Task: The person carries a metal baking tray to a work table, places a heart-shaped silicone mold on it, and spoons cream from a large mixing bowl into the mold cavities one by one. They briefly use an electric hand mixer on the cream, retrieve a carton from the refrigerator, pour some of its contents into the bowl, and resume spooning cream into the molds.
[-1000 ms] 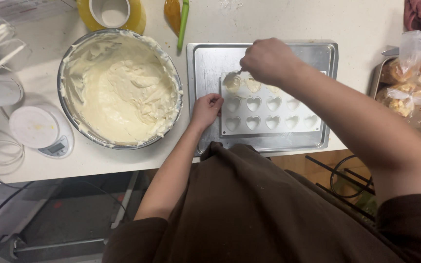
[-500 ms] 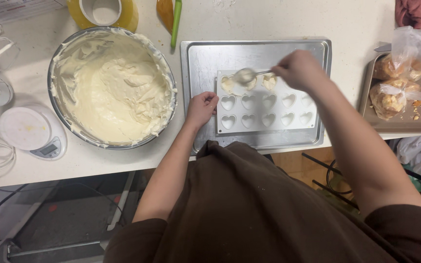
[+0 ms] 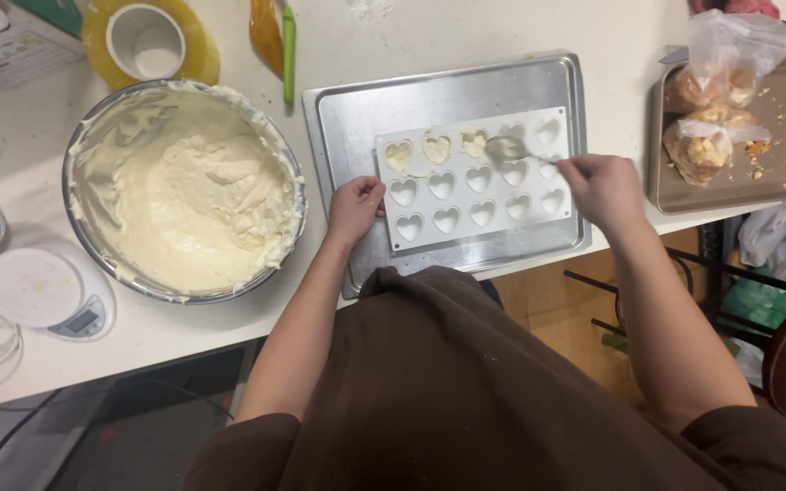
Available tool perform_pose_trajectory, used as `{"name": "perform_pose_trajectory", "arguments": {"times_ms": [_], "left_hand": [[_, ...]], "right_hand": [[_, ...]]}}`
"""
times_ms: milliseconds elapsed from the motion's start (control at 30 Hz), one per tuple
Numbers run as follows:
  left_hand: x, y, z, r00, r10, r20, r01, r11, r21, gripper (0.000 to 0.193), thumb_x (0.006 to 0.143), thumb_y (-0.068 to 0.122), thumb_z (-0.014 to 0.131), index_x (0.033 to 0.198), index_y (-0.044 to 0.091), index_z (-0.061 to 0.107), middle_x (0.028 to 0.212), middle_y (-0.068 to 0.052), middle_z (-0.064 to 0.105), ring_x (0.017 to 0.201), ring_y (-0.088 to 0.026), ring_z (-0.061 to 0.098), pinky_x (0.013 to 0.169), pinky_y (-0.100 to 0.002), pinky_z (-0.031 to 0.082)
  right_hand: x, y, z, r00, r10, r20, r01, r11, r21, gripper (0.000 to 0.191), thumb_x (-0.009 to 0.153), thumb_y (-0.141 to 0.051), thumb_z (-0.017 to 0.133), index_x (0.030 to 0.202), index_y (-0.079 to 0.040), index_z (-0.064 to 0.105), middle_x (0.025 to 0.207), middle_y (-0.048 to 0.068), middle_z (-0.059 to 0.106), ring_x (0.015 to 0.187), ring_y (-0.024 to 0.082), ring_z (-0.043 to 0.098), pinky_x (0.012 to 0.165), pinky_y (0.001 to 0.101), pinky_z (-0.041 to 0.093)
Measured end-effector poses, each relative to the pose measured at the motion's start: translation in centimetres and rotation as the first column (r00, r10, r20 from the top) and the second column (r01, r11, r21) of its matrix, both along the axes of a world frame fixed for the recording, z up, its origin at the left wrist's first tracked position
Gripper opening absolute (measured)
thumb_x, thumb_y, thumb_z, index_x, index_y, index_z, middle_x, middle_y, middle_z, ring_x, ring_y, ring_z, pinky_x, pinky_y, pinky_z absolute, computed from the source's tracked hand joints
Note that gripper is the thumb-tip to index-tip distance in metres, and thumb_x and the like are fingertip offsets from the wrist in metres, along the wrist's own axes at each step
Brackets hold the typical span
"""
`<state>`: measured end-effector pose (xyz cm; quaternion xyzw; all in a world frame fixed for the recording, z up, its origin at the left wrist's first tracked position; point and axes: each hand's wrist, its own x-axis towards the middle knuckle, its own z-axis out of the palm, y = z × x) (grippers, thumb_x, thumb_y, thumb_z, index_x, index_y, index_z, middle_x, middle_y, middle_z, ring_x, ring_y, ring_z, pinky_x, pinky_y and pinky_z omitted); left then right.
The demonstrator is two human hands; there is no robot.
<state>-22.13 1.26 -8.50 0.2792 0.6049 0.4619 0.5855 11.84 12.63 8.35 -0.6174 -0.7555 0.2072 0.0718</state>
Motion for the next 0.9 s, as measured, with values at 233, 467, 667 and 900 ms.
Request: {"name": "perform_pose_trajectory", "arguments": {"times_ms": [233, 467, 667, 900], "left_hand": [[-0.1, 0.0, 0.1, 1.000, -0.005, 0.024, 0.005, 1.000, -0.008, 0.022, 0.099, 0.015, 0.066, 0.106, -0.005, 0.071, 0.080, -0.006, 0.074, 0.068, -0.011, 0.071, 0.060, -0.025, 0.059], [-0.1, -0.1, 0.2, 1.000, -0.001, 0.023, 0.001, 1.000, -0.017, 0.021, 0.099, 0.014, 0.066, 0.106, -0.005, 0.071, 0.083, -0.006, 0.074, 0.069, -0.010, 0.070, 0.062, -0.025, 0.058], [0.0, -0.4, -0.2, 0.999, 0.000, 0.034, 0.002, 0.999, -0.041, 0.021, 0.099, 0.014, 0.066, 0.107, -0.005, 0.071, 0.085, -0.007, 0.075, 0.070, -0.010, 0.071, 0.063, -0.025, 0.058], [0.0, -0.5, -0.6, 0.997, 0.006, 0.081, -0.005, 1.000, -0.018, 0.022, 0.098, 0.014, 0.066, 0.108, -0.006, 0.070, 0.085, -0.007, 0.075, 0.072, -0.011, 0.072, 0.063, -0.025, 0.059]], "right_hand": [[-2.8, 0.3, -1.0, 0.964, 0.158, 0.214, -0.182, 0.979, 0.094, 0.025, 0.103, -0.026, 0.071, 0.091, -0.006, 0.080, 0.075, 0.019, 0.069, 0.070, 0.042, 0.065, 0.067, 0.0480, 0.053], [-3.1, -0.7, -2.6, 0.991, 0.103, -0.084, -0.100, 0.994, 0.033, 0.025, 0.100, -0.025, 0.070, 0.096, -0.002, 0.078, 0.068, 0.015, 0.066, 0.057, 0.030, 0.062, 0.057, 0.0402, 0.050], [-1.8, -1.4, -3.1, 0.694, -0.629, -0.350, 0.323, 0.706, -0.630, 0.023, 0.098, -0.021, 0.070, 0.095, 0.001, 0.077, 0.060, -0.005, 0.042, 0.050, 0.007, 0.031, 0.044, 0.0280, 0.026], [-4.9, -4.6, -3.8, 0.850, -0.278, -0.447, 0.161, 0.946, -0.281, 0.019, 0.102, -0.016, 0.068, 0.104, 0.001, 0.076, 0.065, -0.005, 0.055, 0.058, 0.007, 0.045, 0.051, 0.0286, 0.035]]}}
